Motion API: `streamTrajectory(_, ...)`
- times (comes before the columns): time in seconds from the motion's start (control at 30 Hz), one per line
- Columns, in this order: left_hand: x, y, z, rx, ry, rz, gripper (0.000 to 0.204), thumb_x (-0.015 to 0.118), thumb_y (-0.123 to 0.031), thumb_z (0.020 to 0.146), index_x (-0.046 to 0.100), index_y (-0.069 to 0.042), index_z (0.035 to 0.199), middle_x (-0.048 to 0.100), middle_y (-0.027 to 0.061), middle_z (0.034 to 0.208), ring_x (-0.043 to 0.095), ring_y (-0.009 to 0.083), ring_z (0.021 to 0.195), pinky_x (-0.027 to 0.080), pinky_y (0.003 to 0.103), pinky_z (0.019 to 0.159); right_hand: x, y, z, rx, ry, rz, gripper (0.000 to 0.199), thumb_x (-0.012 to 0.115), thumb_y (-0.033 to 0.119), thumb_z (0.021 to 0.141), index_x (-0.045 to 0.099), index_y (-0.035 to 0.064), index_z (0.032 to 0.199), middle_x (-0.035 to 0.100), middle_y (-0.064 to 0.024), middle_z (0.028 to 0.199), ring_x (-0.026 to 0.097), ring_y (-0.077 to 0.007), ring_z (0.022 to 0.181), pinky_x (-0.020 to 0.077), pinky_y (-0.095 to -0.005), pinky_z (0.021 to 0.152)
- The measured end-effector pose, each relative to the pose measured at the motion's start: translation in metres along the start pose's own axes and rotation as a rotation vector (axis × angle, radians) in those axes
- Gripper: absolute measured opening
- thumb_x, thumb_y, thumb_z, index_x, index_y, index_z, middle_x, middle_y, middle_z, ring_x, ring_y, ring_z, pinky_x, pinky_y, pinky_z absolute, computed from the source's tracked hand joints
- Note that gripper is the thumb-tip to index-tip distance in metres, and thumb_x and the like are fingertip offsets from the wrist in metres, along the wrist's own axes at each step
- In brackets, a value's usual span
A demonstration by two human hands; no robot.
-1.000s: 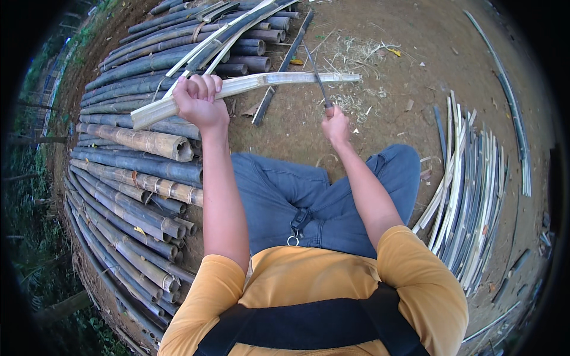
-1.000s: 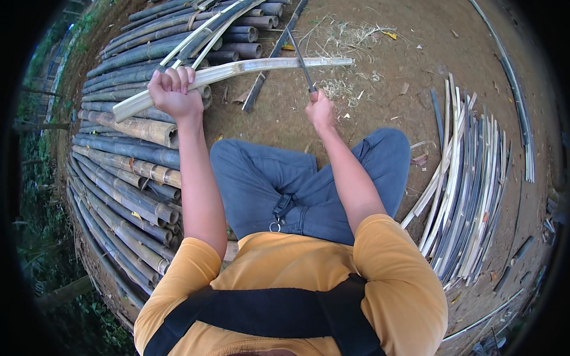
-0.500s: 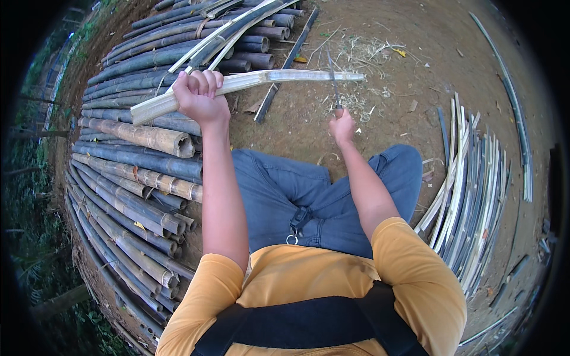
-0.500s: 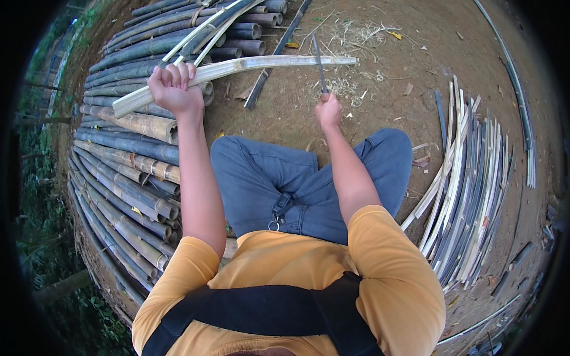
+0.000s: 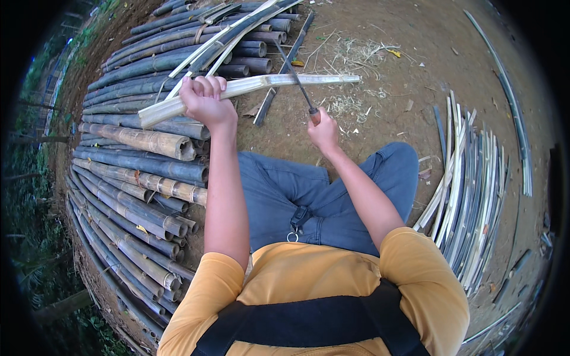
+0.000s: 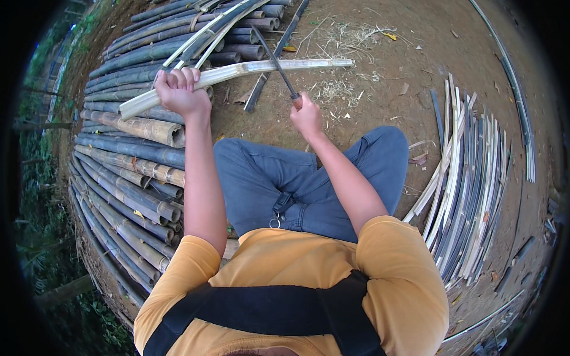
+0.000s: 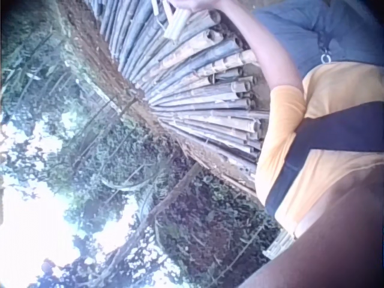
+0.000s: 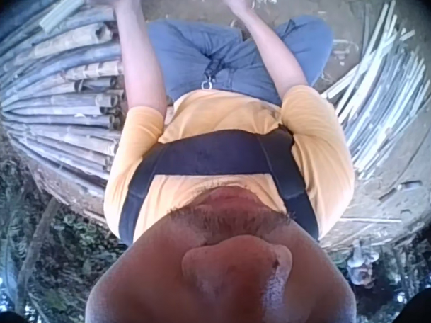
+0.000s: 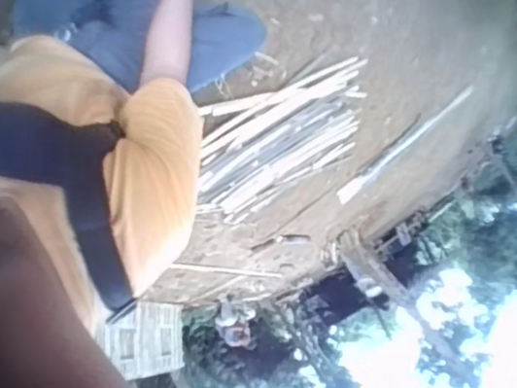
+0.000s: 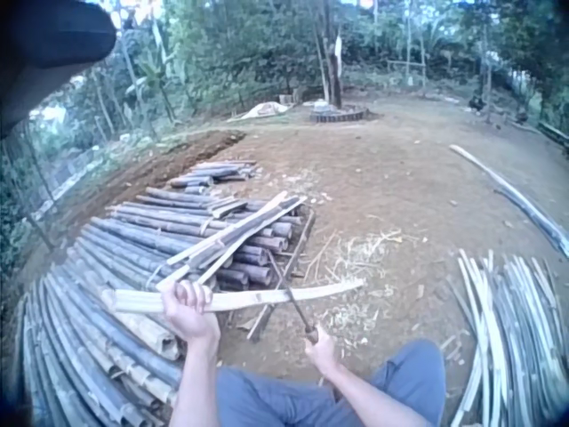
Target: The person whittles and scrapes a strip of bamboo using a knife while sitting on the ground near a pile of bamboo stalks.
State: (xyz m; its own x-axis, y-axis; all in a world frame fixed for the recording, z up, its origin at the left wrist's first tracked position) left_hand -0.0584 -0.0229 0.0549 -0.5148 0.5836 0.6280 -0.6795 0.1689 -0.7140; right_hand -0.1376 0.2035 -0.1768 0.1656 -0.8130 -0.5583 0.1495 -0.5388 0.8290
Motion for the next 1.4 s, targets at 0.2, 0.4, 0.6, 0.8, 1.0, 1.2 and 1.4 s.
streamTrajectory(0.2,-0.033,0.000,0.002,-0.030,-0.086,-0.013,0.043,0.038,-0.026,0.099,0.023,-0.016,0.060,0.022,-0.0007,0.049,0.023,0.0128,0.045,0.032,0.032,0.053,-0.009,0.042,-0.027,0.109,0.064,-0.161,0.021,0.067,0.013,0.081,0.055,0.0053,0.096,0.069,-0.0199,0.079,0.068,-0.0413,0.081,0.0524,-0.0515,0.071)
streamTrajectory(0.4,-0.017,0.001,-0.011,-0.018,-0.043,-0.039,0.044,0.038,-0.026,0.099,0.023,-0.017,0.059,0.021,-0.0014,0.049,0.023,0.0125,0.044,0.032,0.032,0.053,-0.020,0.015,-0.040,0.092,0.050,-0.076,0.022,0.067,0.012,0.080,0.056,0.0042,0.097,0.068,-0.0212,0.081,0.068,-0.0421,0.082,0.0514,-0.0517,0.072)
streamTrajectory(0.6,-0.019,-0.001,-0.009,0.009,-0.041,-0.042,0.045,0.039,-0.026,0.100,0.023,-0.016,0.059,0.021,-0.0020,0.049,0.023,0.0122,0.044,0.032,0.032,0.052,-0.032,0.051,-0.052,0.079,0.084,-0.116,0.021,0.065,0.012,0.081,0.055,0.0032,0.098,0.068,-0.0229,0.080,0.068,-0.0433,0.079,0.0522,-0.0521,0.071)
streamTrajectory(0.8,0.000,-0.004,-0.021,0.014,-0.031,-0.059,0.045,0.039,-0.025,0.100,0.024,-0.016,0.059,0.022,-0.0014,0.050,0.023,0.0123,0.044,0.032,0.031,0.051,-0.044,0.013,-0.045,0.113,0.020,-0.188,0.019,0.061,0.013,0.085,0.057,0.0038,0.101,0.068,-0.0260,0.087,0.068,-0.0427,0.086,0.0527,-0.0528,0.075)
streamTrajectory(1.0,0.000,-0.003,-0.029,0.040,0.041,-0.063,0.043,0.039,-0.023,0.099,0.025,-0.016,0.059,0.024,-0.0006,0.049,0.023,0.0124,0.044,0.032,0.031,0.051,-0.055,0.034,-0.037,0.121,0.052,-0.210,0.020,0.061,0.014,0.084,0.057,0.0031,0.100,0.068,-0.0261,0.088,0.067,-0.0440,0.088,0.0514,-0.0531,0.077)
streamTrajectory(1.2,0.014,-0.005,-0.027,0.036,0.033,-0.037,0.043,0.039,-0.024,0.098,0.024,-0.016,0.059,0.024,-0.0007,0.048,0.023,0.0121,0.044,0.031,0.031,0.051,-0.050,0.019,-0.038,0.062,0.025,-0.142,0.018,0.064,0.011,0.081,0.058,0.0036,0.096,0.068,-0.0246,0.088,0.066,-0.0442,0.088,0.0515,-0.0525,0.077)
streamTrajectory(1.4,0.013,-0.003,-0.025,0.026,0.105,-0.052,0.044,0.037,-0.023,0.097,0.022,-0.016,0.056,0.023,-0.0005,0.048,0.021,0.0128,0.044,0.031,0.032,0.051,-0.065,-0.037,-0.011,0.238,-0.011,-0.221,0.018,0.064,0.013,0.080,0.059,0.0029,0.095,0.068,-0.0240,0.089,0.065,-0.0442,0.090,0.0505,-0.0514,0.078)
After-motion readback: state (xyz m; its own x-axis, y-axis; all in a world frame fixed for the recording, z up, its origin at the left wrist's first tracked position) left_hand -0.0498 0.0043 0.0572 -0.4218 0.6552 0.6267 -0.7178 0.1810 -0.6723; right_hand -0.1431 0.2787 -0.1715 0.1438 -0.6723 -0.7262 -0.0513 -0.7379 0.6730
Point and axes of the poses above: each hand's wrist, its own z-axis towards the middle knuckle, its own x-axis out of the palm, y = z × x, the point moved 7 cm from there along z, towards the middle knuckle
